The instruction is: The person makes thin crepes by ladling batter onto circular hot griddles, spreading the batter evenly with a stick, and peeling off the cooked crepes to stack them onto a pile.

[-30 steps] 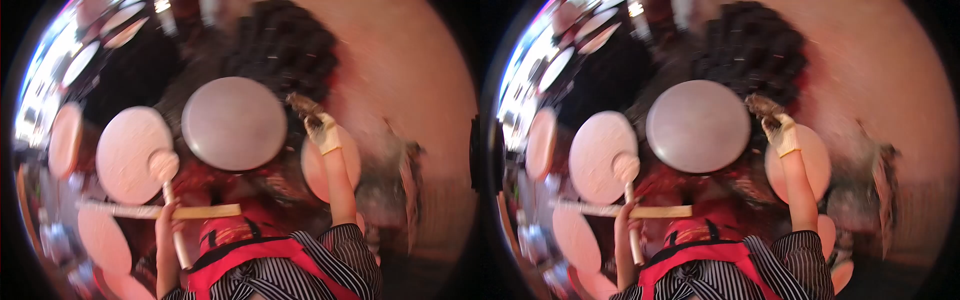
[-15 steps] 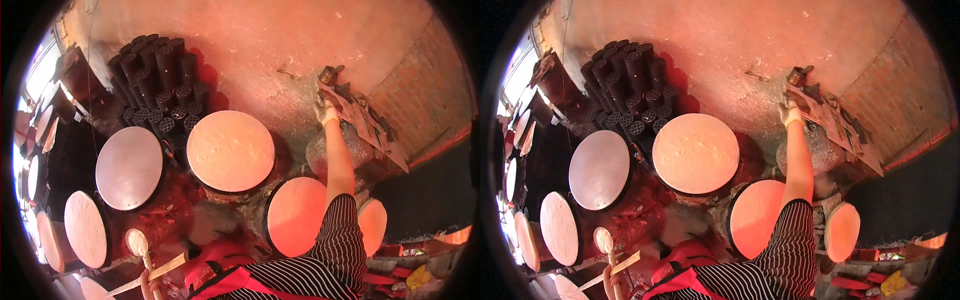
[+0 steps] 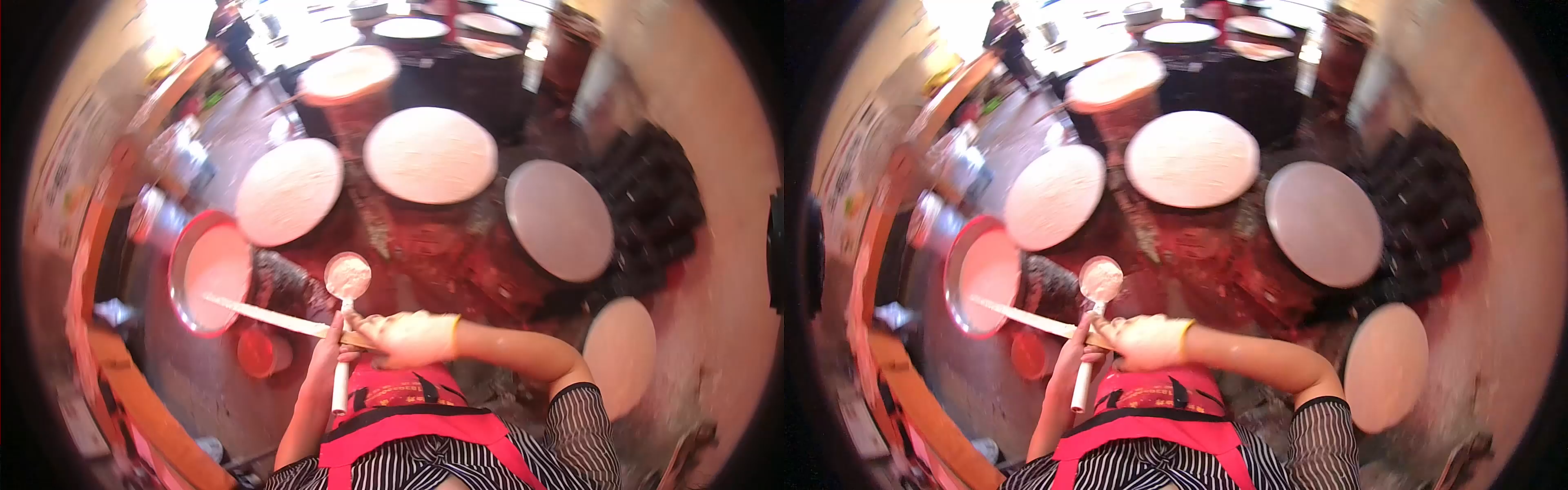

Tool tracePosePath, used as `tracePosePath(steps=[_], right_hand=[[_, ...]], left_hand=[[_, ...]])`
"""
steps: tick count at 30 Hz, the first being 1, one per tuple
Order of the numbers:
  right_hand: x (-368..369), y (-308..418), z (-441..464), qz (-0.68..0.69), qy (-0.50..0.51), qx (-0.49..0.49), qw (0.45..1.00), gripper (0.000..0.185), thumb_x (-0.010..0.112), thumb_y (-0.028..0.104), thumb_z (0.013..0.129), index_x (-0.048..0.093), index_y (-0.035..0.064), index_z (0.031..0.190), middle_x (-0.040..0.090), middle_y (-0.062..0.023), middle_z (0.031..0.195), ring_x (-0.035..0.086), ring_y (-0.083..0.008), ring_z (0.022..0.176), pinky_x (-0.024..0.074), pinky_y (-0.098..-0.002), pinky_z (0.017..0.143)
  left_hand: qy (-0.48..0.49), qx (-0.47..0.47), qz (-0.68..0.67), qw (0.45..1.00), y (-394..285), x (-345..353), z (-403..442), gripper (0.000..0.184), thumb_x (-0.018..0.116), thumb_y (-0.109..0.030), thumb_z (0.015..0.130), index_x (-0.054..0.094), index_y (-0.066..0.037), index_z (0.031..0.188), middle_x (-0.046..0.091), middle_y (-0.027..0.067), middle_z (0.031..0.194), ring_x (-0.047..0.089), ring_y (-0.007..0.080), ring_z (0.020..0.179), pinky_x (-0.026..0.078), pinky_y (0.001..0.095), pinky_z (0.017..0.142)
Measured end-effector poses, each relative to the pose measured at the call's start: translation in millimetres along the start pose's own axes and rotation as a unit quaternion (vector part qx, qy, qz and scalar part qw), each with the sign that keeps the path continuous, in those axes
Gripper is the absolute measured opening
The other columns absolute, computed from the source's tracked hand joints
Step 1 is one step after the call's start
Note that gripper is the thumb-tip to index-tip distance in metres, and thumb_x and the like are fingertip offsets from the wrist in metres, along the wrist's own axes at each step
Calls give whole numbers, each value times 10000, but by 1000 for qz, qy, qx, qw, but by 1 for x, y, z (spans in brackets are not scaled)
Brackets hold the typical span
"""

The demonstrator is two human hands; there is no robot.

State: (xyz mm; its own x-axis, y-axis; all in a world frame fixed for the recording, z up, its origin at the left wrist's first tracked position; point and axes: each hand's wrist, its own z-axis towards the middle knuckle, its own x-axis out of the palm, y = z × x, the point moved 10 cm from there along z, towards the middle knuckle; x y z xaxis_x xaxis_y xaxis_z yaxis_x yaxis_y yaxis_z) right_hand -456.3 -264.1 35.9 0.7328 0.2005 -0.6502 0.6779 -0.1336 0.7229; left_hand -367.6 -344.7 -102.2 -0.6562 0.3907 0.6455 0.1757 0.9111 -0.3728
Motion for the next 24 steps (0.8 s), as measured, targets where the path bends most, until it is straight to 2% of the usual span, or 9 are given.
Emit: tracePosePath(steps=[4, 7, 9, 12, 15, 18, 20, 22, 24], right_hand=[[44, 36, 195, 15, -69, 2, 997, 704, 493, 200, 979, 146, 113, 1586, 612, -270, 1198, 660, -434, 1005, 529, -538, 824], [59, 3, 312, 117, -176, 35, 977, 567, 514, 224, 1013, 315, 130, 1536, 654, -238, 1170, 649, -451, 1018, 517, -524, 827], [56, -4, 380, 182, -212, -20, 960, 535, 543, 186, 994, 382, 116, 1499, 664, -233, 1125, 647, -450, 1012, 521, -512, 832], [89, -41, 480, 18, -220, -18, 975, 496, 548, 162, 982, 440, 107, 1464, 661, -226, 1085, 652, -429, 931, 533, -475, 826], [144, -64, 598, 107, -4, 201, 974, 553, 522, 174, 994, 353, 125, 1519, 633, -224, 1189, 653, -446, 912, 535, -511, 822], [110, 4, 656, 32, -172, -43, 984, 560, 481, 144, 1017, 322, 164, 1553, 655, -248, 1127, 658, -437, 968, 523, -509, 811], [119, 16, 715, -39, -143, -25, 989, 600, 470, 168, 1016, 252, 162, 1575, 674, -242, 1077, 675, -431, 890, 536, -519, 770], [136, 16, 765, -111, -120, -13, 986, 645, 460, 191, 1016, 182, 160, 1597, 692, -235, 1028, 692, -425, 813, 548, -528, 729], [179, -23, 799, -146, 21, 100, 984, 708, 480, 163, 990, 132, 166, 1607, 688, -274, 985, 697, -421, 800, 545, -539, 708]], left_hand=[[59, 101, -134, 984, -144, -107, -39, 554, 452, -585, 1000, 524, -48, 1113, 463, 4, 745, 364, 38, 514, 297, 164, 409], [-107, 221, -71, 967, -276, -273, -44, 399, 457, -411, 1065, 493, -29, 1178, 472, 8, 754, 372, 57, 504, 303, 187, 403], [-325, 328, 178, 869, -375, -384, -49, 271, 445, -263, 1072, 541, -52, 1212, 542, 35, 817, 489, 60, 533, 377, 212, 423], [-460, 376, 609, 525, -508, -472, -50, 334, 488, -122, 994, 568, 2, 1293, 662, 215, 971, 645, 375, 847, 505, 455, 803], [-401, 221, 693, 556, -582, -640, 9, 376, 494, -87, 953, 564, -16, 1315, 648, 219, 990, 649, 381, 845, 523, 460, 774], [-475, 225, 703, 479, -608, -658, 0, 360, 475, -114, 961, 583, -22, 1292, 632, 205, 898, 653, 354, 811, 539, 447, 727], [-514, 226, 712, 421, -619, -655, 8, 354, 463, -132, 966, 595, -26, 1276, 621, 196, 837, 655, 336, 788, 549, 438, 695], [-598, 231, 478, 600, -578, -688, 48, 258, 445, -108, 959, 601, -29, 1148, 580, 153, 701, 622, 266, 629, 526, 390, 555], [-332, 125, -67, 933, -536, -660, 104, 139, 411, -105, 981, 537, -44, 978, 515, 87, 633, 523, 176, 486, 448, 324, 425]])
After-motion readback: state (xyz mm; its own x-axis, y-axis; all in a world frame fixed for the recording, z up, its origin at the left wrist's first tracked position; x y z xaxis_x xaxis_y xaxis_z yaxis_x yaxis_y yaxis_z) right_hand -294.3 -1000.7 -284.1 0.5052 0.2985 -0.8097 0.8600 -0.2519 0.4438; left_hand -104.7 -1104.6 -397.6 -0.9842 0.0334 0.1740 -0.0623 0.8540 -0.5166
